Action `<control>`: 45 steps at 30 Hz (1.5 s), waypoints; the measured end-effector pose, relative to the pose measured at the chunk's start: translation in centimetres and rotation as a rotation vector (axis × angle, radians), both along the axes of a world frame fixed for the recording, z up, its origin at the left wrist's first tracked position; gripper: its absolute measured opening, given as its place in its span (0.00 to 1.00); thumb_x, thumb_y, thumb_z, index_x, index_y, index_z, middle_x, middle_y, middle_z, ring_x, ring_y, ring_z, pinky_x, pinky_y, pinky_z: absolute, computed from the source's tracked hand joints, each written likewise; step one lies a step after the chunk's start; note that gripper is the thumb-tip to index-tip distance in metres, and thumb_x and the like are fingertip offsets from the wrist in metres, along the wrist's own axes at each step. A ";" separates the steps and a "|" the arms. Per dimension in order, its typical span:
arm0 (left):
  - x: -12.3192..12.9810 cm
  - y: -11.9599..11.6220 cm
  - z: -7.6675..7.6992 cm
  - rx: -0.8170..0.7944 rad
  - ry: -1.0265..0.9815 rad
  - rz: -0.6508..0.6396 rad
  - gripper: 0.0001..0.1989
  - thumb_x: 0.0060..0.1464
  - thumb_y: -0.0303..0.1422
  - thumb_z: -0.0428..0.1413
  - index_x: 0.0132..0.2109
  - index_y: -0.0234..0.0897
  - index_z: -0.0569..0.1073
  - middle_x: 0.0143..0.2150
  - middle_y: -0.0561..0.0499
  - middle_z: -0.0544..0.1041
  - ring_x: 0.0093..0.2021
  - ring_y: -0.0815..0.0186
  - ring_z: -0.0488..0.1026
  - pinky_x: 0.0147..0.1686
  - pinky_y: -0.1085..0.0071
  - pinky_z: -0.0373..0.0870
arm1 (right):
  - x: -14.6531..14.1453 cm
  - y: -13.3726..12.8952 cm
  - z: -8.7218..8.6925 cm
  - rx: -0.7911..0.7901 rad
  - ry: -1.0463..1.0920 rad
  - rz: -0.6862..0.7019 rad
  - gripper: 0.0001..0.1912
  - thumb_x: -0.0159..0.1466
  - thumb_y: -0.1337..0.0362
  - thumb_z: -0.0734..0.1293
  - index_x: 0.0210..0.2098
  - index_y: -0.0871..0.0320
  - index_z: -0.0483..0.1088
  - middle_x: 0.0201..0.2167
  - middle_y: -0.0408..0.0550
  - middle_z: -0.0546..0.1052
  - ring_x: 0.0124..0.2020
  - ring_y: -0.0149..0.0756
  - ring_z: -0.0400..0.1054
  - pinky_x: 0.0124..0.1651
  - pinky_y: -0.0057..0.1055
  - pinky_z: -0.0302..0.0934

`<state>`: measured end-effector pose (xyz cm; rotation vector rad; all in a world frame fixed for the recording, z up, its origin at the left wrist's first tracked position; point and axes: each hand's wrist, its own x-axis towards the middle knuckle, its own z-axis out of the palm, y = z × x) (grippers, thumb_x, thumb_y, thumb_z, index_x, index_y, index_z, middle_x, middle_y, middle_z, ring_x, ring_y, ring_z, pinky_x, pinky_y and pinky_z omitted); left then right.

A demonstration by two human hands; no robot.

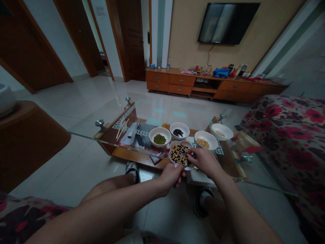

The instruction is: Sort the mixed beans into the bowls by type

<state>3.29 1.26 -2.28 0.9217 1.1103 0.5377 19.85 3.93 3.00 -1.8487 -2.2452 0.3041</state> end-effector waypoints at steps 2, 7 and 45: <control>0.0 0.0 -0.1 -0.002 -0.004 0.001 0.11 0.53 0.38 0.48 0.30 0.35 0.67 0.19 0.56 0.64 0.15 0.75 0.56 0.14 0.77 0.50 | -0.1 -0.1 0.2 0.002 -0.007 -0.003 0.11 0.62 0.59 0.61 0.34 0.53 0.75 0.29 0.47 0.78 0.29 0.35 0.70 0.29 0.27 0.54; 0.0 0.1 -0.2 0.000 0.003 -0.006 0.11 0.54 0.38 0.48 0.29 0.36 0.67 0.18 0.57 0.63 0.14 0.74 0.56 0.14 0.77 0.49 | 0.0 -0.1 0.3 0.022 -0.017 -0.014 0.11 0.62 0.59 0.61 0.35 0.53 0.75 0.29 0.47 0.78 0.30 0.36 0.71 0.30 0.28 0.55; 0.0 -0.1 0.9 -0.017 0.011 -0.001 0.11 0.53 0.36 0.47 0.26 0.37 0.66 0.16 0.58 0.60 0.14 0.74 0.54 0.12 0.78 0.48 | 2.2 0.0 0.9 0.363 -0.036 -0.606 0.15 0.61 0.52 0.62 0.38 0.51 0.77 0.27 0.49 0.78 0.27 0.38 0.68 0.27 0.29 0.49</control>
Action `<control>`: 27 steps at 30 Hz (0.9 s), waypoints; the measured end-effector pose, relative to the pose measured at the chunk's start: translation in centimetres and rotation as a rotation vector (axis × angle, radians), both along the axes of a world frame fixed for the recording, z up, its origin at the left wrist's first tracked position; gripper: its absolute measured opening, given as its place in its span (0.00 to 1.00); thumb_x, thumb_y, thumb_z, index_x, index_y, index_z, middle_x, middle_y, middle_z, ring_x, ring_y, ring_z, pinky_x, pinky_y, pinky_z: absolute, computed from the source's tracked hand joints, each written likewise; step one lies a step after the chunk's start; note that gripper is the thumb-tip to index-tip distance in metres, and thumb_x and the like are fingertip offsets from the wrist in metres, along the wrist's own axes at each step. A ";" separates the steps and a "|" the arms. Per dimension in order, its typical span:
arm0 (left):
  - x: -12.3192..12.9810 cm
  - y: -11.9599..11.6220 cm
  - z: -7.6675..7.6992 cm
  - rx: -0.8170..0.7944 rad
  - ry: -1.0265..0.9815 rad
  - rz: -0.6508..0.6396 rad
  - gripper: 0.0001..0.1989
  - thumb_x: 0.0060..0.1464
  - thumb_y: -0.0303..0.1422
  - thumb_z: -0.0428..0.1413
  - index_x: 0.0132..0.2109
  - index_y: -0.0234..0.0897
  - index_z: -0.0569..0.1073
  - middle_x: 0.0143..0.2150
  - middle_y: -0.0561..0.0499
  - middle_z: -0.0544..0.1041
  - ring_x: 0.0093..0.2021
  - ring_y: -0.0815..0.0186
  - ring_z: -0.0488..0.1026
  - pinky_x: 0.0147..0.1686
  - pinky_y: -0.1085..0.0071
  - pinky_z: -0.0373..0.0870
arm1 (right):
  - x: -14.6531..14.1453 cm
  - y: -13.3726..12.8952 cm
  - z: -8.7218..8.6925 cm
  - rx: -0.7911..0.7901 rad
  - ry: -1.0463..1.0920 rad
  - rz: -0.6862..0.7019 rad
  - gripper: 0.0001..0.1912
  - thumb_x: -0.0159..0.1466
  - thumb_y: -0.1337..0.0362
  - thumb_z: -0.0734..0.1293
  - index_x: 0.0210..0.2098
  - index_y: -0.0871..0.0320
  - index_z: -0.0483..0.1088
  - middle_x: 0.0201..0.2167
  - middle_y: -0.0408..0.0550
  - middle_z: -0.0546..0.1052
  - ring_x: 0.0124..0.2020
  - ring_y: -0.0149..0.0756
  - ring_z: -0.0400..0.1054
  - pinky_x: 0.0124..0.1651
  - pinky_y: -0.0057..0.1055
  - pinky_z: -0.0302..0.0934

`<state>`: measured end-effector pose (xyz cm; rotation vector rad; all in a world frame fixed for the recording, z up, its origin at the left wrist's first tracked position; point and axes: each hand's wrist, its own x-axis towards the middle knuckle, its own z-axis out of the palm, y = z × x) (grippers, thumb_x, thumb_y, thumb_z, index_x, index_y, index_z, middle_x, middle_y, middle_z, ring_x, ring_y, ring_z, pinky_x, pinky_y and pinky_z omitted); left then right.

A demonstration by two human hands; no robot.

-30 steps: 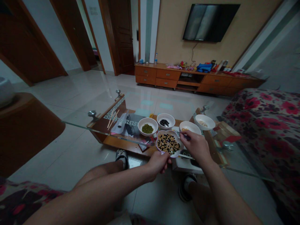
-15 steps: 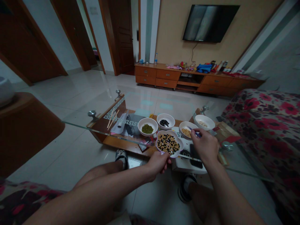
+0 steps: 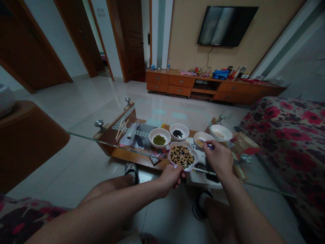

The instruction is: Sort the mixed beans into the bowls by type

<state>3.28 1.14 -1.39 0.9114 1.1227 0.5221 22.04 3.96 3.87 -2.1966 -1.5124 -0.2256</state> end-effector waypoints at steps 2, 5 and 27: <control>0.0 0.0 0.1 -0.003 0.000 0.000 0.11 0.52 0.35 0.47 0.25 0.37 0.66 0.16 0.58 0.60 0.14 0.74 0.54 0.12 0.78 0.48 | -0.1 -0.2 -0.3 -0.004 0.009 0.005 0.15 0.61 0.52 0.62 0.38 0.51 0.76 0.27 0.49 0.78 0.26 0.38 0.68 0.27 0.29 0.49; 0.0 0.1 0.1 -0.017 0.010 -0.007 0.12 0.52 0.35 0.47 0.25 0.36 0.66 0.15 0.58 0.59 0.14 0.74 0.54 0.12 0.78 0.48 | 0.1 -0.1 -0.6 0.003 0.055 0.023 0.17 0.61 0.50 0.61 0.39 0.53 0.75 0.27 0.49 0.77 0.27 0.38 0.68 0.27 0.29 0.50; 1.7 6.5 -4.9 -0.050 0.159 -0.068 0.15 0.56 0.49 0.51 0.39 0.48 0.77 0.33 0.52 0.76 0.39 0.59 0.74 0.31 0.68 0.70 | 4.3 39.3 -7.1 -0.309 0.019 0.424 0.17 0.67 0.56 0.55 0.38 0.59 0.70 0.35 0.53 0.77 0.34 0.37 0.67 0.33 0.28 0.53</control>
